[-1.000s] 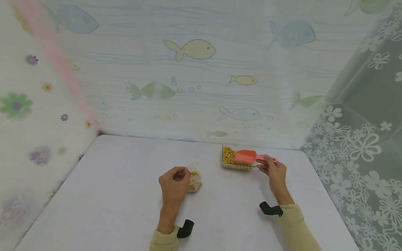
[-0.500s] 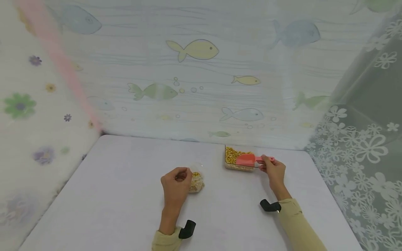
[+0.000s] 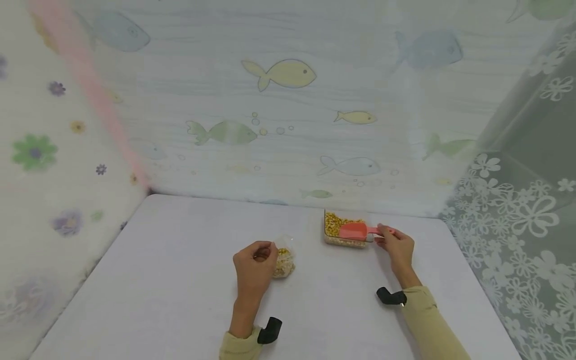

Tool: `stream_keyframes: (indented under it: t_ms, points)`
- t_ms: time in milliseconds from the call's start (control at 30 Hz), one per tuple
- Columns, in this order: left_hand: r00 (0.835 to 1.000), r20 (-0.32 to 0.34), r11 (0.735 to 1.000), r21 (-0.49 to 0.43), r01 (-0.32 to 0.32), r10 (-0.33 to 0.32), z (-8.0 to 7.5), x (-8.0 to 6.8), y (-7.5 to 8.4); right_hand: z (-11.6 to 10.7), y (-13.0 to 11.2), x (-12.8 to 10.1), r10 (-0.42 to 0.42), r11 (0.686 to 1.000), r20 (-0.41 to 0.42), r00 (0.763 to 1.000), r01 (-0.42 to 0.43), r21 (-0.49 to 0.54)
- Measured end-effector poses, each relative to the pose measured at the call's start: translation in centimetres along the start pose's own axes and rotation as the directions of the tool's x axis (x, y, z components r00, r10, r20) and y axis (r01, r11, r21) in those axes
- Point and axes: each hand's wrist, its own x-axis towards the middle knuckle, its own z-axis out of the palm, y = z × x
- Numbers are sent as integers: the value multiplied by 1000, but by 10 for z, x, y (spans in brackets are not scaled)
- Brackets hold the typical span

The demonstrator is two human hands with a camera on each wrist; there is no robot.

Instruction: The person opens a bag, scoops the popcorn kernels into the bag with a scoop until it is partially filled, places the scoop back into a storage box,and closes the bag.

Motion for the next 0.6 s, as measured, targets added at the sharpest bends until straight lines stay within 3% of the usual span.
stream_keyframes:
  t_ms: [133,200,333,467,600]
  points:
    - [1000,-3,1000,8,-14,14,1,-1,-1,-11,-7,-5,-150,974,-81,985,133,-180]
    - [1000,2,1000,5,-22,22,2,-2,-1,-16,-15,-11,-245,944,-117,962,209,-254]
    - [997,2,996,26,-81,81,2,-3,-3,-17,-37,-28,-413,891,-110,904,375,-256]
    - [987,5,986,58,-158,158,-1,-2,-3,1,-55,-51,-533,841,-5,846,530,-107]
    - [973,41,971,58,-230,228,-4,-1,-5,31,-54,-75,-561,823,249,790,564,66]
